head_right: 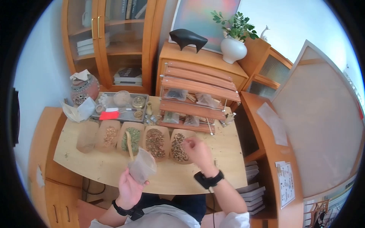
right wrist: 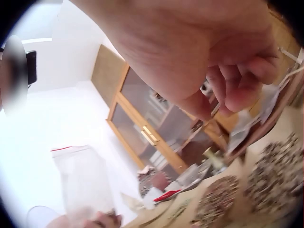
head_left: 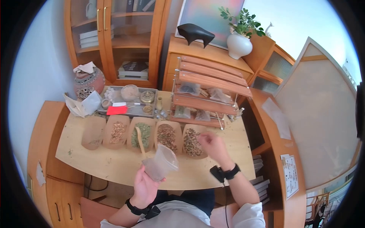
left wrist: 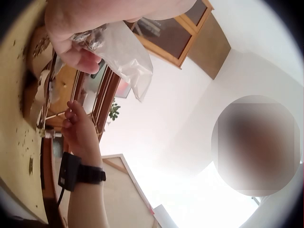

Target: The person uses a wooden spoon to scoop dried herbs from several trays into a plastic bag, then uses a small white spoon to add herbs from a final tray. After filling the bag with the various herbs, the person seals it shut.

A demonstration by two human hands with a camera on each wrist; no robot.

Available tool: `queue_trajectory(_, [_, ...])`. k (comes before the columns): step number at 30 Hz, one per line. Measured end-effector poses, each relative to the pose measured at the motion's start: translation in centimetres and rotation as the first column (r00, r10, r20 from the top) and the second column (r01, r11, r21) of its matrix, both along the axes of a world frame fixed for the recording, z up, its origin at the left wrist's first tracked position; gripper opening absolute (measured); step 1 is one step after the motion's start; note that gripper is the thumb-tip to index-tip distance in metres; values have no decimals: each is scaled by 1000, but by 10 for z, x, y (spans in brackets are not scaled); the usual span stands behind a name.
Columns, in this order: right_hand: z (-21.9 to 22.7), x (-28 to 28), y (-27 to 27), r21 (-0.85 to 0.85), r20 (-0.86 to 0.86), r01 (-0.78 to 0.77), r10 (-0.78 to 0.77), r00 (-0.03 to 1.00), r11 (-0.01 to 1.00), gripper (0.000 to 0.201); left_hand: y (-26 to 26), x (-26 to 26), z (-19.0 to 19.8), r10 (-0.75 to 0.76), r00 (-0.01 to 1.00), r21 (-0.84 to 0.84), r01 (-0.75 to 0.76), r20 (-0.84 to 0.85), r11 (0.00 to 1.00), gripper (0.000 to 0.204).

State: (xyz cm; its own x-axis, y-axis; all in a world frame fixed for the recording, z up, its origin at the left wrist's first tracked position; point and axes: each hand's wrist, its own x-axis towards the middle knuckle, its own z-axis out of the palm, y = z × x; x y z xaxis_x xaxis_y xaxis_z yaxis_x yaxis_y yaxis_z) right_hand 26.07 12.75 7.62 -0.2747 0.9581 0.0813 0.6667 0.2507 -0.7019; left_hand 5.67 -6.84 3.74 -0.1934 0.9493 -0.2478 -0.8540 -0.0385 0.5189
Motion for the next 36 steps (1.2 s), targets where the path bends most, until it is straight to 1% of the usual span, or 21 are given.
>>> queue_trajectory(1, [-8, 22, 19, 7, 31, 61, -61, 998, 998, 32, 1, 7, -3, -44, 999, 9, 44, -2, 999, 40])
queue_trajectory(3, [-36, 66, 64, 63, 92, 137, -143, 985, 989, 36, 8, 20, -8, -103, 995, -45, 103, 6, 994, 41])
queue_trajectory(5, [-50, 88, 91, 110, 156, 206, -222, 962, 972, 40, 15, 28, -11, -151, 988, -89, 152, 14, 984, 43])
queue_trajectory(7, [-49, 95, 105, 146, 227, 266, -294, 928, 953, 44, 23, 32, -12, -185, 982, -123, 187, 25, 975, 44])
queue_trajectory(8, [-49, 97, 112, 59, 253, 302, -307, 918, 952, 50, 27, 32, -11, -198, 980, -100, 198, 8, 975, 44])
queue_trajectory(10, [-59, 98, 125, 5, 262, 341, -330, 907, 940, 53, 34, 29, -7, -218, 975, -60, 216, -29, 974, 45])
queue_trajectory(11, [-66, 97, 132, -24, 265, 357, -338, 903, 934, 55, 37, 29, -4, -204, 978, -66, 202, -40, 977, 45])
queue_trajectory(14, [-80, 91, 140, 4, 262, 349, -338, 904, 937, 53, 48, 31, 3, -180, 981, -74, 175, -70, 982, 46])
queue_trajectory(15, [-84, 94, 142, -30, 235, 336, -320, 918, 942, 53, 51, 31, 2, -184, 980, -70, 179, -75, 981, 47])
queue_trajectory(17, [-67, 87, 133, -93, 180, 306, -286, 941, 948, 52, 56, 34, 2, -186, 979, -70, 181, -79, 981, 48])
queue_trajectory(20, [-71, 91, 137, -109, 167, 270, -251, 954, 957, 46, 61, 40, -2, -183, 980, -86, 176, -79, 981, 47])
queue_trajectory(23, [-91, 105, 146, -168, -109, 233, -252, 962, 958, 33, 63, 41, -10, -169, 982, -94, 161, -83, 982, 46])
queue_trajectory(24, [-89, 111, 143, -152, -170, 207, -232, 958, 966, 29, 63, 40, -11, -156, 985, -94, 148, -79, 984, 46])
queue_trajectory(26, [-70, 122, 129, -113, -285, 156, -182, 941, 981, 22, 65, 37, -16, -133, 989, -94, 127, -65, 987, 45])
queue_trajectory(29, [-24, 119, 82, -68, -246, 93, -107, 963, 993, 19, 65, 32, -22, -104, 994, -94, 99, -45, 991, 44])
queue_trajectory(30, [-19, 119, 71, -47, -208, 20, -29, 978, 999, 17, 64, 32, -22, -98, 994, -92, 94, -47, 991, 44])
queue_trajectory(31, [-15, 116, 61, 48, -111, -14, 19, 994, 999, 16, 64, 32, -21, -95, 994, -89, 91, -50, 992, 43])
queue_trajectory(33, [-13, 103, 45, 222, 94, -99, 80, 992, 970, 14, 66, 34, -18, -83, 995, -97, 78, -50, 992, 43])
queue_trajectory(34, [-15, 96, 42, 277, 144, -115, 77, 987, 954, 11, 66, 35, -18, -81, 995, -101, 75, -50, 992, 43])
queue_trajectory(36, [-22, 82, 46, 377, 150, -122, 70, 986, 918, 10, 67, 35, -23, -94, 995, -107, 89, -44, 990, 43])
